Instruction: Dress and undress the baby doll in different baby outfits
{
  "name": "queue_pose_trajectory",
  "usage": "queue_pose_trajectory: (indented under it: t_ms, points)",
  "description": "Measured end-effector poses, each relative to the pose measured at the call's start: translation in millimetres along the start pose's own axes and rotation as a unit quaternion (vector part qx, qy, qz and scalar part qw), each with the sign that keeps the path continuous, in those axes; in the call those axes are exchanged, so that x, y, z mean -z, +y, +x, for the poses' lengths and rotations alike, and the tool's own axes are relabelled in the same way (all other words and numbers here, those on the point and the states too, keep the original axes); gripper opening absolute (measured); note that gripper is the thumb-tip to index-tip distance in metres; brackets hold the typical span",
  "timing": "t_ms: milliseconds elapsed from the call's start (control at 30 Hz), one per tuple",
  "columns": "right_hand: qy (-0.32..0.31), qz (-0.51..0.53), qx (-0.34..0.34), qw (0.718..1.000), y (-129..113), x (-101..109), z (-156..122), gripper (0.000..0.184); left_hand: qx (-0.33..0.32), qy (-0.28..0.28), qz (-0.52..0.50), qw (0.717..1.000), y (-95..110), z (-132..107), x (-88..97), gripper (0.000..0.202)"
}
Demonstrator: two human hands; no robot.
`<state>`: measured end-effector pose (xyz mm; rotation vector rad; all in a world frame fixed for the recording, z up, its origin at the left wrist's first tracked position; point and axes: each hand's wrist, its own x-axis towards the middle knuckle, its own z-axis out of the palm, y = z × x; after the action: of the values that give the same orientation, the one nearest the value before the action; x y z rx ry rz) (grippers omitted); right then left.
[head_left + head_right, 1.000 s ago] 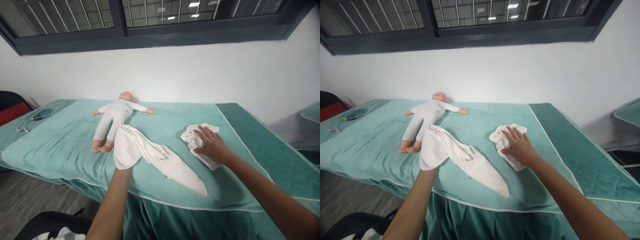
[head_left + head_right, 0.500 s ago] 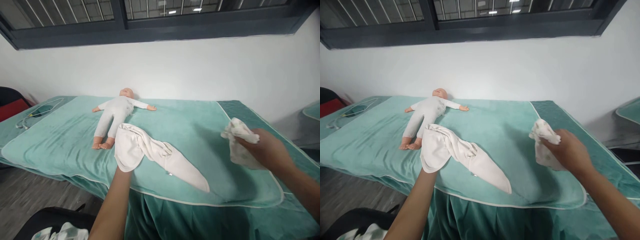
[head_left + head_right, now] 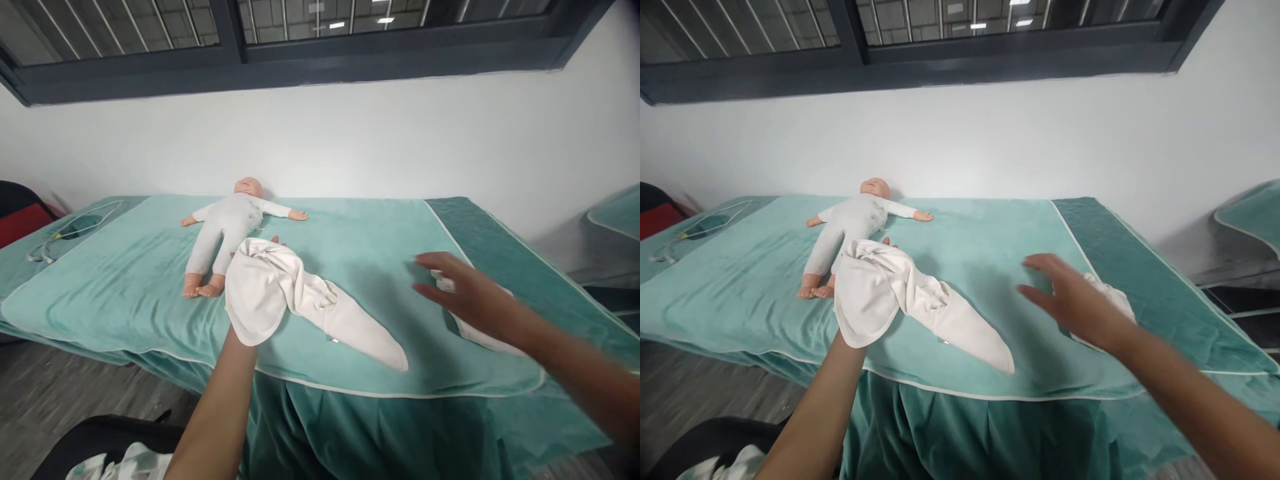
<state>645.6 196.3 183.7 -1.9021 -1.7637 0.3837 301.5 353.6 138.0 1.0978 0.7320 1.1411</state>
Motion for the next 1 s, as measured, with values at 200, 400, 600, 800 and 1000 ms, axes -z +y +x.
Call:
queue_pose_trajectory:
  t_ms: [200, 400, 600, 800, 1000]
  points:
    - [-0.124, 0.324, 0.085, 0.934, -98, -84, 50, 0.049, 0.062, -0.064, -0.116, 0.989, 49, -39, -39.1, 0.092]
    - [-0.159, 0.310, 0.127, 0.929, -128, -107, 82, 0.018, 0.067, -0.003, -0.128, 0.990, 79, -75, -39.3, 0.087]
    - [0.007, 0.217, 0.086, 0.972, -127, -57, 88, 0.021, 0.001, 0.027, -0.020, 0.999, 78, -80, -5.0, 0.051]
    - [0.113, 0.058, 0.105, 0.986, -129, 11, 79, 0.009, 0.021, 0.080, 0.107, 0.991, 84, -53, 7.4, 0.036]
    - [0.126, 0.028, 0.070, 0.989, -107, 53, 70, 0.011, -0.160, 0.107, 0.254, 0.948, 96, -39, -19.3, 0.028]
